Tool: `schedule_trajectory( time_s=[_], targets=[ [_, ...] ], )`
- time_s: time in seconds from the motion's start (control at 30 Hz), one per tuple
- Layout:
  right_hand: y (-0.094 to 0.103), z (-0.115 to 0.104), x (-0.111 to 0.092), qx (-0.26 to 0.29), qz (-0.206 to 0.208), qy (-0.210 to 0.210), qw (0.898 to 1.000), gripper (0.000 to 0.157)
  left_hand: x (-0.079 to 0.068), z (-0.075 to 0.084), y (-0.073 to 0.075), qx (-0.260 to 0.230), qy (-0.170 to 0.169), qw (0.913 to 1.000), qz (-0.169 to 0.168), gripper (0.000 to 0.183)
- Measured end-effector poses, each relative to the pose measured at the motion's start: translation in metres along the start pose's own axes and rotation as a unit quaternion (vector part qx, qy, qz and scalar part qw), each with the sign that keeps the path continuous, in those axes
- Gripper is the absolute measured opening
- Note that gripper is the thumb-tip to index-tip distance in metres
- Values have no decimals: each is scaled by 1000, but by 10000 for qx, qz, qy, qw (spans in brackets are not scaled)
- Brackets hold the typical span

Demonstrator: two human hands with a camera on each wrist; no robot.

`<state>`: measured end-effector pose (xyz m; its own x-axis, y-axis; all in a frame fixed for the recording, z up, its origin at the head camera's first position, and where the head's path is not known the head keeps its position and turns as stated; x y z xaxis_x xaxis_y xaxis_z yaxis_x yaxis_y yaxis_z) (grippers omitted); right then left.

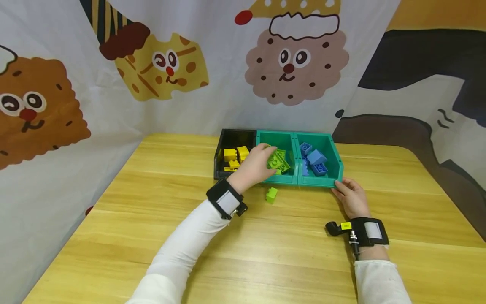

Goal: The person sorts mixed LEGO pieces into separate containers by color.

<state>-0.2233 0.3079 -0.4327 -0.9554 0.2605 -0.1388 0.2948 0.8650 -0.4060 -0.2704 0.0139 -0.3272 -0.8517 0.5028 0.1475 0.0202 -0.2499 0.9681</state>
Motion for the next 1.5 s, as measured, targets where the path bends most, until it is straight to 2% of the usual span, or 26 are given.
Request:
schedule_trajectory(
  time_s=[0.17,0.23,0.33,0.43,0.53,0.7,0.93,1.17,1.23,1.37,1.5],
  targets=[
    [-1,0,-1,75,-132,55,9999,6,20,-4,-5,-32,174,9998,-29,64],
    [-1,-1,-1,104,-190,97,9997,4,28,-4,-8,112,112,9998,-131,64],
    [0,-1,-1,163,-244,120,9995,4,39,-3,-13,603,-132,9975,-337,63],
    [0,0,-1,208,-254,129,9994,5,47,-1,-18,1234,-429,9901,-516,63],
    [1,1,0,199,-256,154,9994,5,53,3,-23,1811,-659,9792,-640,59],
    [0,1,0,168,-218,143,9995,4,55,9,-28,2377,-779,9637,-932,52],
    [-3,-1,-1,-77,-44,56,9999,5,57,14,-36,2343,-797,9626,-1104,46],
    [-3,0,0,-87,24,12,10000,6,57,15,-45,2631,-969,9506,-1335,38],
    [-3,-1,0,-55,-2,17,10000,5,57,14,-47,2633,-977,9504,-1334,38],
    [-2,-1,-1,14,-115,42,9999,5,56,10,-50,2429,-980,9558,-1334,43],
    [-2,0,-2,91,-171,69,9998,4,52,7,-47,2055,-961,9675,-1119,46]
  ],
)
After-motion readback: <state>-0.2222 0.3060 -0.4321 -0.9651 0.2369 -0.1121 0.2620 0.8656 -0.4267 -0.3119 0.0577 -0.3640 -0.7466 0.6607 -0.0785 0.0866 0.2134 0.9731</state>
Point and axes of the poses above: each hand's wrist, its own x-axis towards the middle knuckle, its own y-axis out of the back of the hand, z = x × y, the point moved 1 cm from there along x, towards the middle knuckle, and after that the axes turned 14 degrees about x, right-handed, at the moved point
